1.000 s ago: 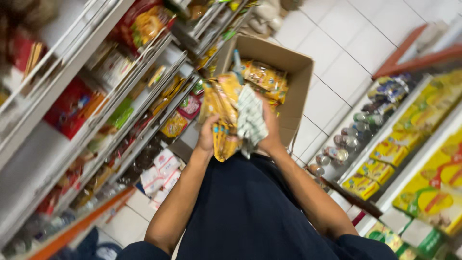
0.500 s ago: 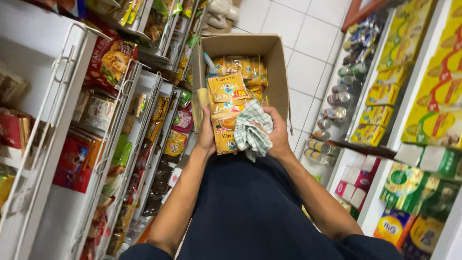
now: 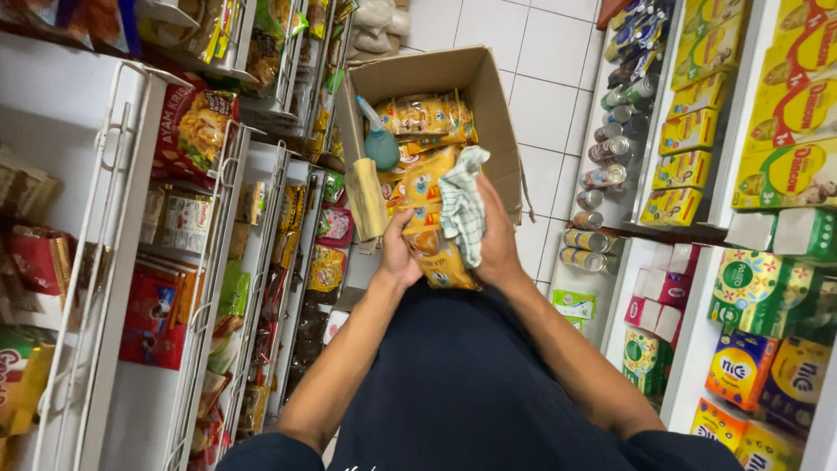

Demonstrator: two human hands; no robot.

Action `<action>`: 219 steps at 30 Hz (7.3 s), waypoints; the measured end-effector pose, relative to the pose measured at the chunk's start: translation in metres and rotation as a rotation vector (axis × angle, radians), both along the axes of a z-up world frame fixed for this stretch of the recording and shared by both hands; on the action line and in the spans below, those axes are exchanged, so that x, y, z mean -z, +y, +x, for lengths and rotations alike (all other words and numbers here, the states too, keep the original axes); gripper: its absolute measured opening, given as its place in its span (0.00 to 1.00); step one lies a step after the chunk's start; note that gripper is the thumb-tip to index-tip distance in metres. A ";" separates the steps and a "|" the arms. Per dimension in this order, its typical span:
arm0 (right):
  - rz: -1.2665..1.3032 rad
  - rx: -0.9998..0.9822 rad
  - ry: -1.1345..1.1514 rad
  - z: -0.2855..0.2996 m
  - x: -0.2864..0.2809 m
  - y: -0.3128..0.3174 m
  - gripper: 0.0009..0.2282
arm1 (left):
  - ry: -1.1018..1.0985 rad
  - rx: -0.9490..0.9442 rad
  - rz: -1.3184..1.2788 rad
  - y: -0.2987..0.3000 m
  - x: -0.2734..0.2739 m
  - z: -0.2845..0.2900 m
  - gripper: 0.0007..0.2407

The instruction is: The person scans items using a handheld scanner, wipes some items with a cloth, and places packets on store shelves.

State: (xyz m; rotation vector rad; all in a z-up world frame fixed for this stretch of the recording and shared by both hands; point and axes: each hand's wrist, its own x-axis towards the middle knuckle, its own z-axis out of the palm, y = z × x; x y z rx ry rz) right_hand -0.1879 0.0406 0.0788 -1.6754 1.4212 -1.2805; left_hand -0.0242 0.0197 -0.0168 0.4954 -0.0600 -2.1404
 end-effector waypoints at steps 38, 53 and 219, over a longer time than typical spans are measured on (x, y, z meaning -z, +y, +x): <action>0.360 -0.292 -0.077 -0.129 0.010 -0.053 0.24 | -0.181 -0.036 0.233 -0.029 0.037 -0.117 0.26; 0.065 -0.330 0.673 -0.180 0.099 -0.137 0.22 | -0.143 -0.226 0.263 -0.039 0.073 -0.099 0.28; 0.023 -0.579 -0.495 0.085 0.040 -0.123 0.09 | -1.871 -0.628 -1.094 -0.014 -0.114 0.064 0.05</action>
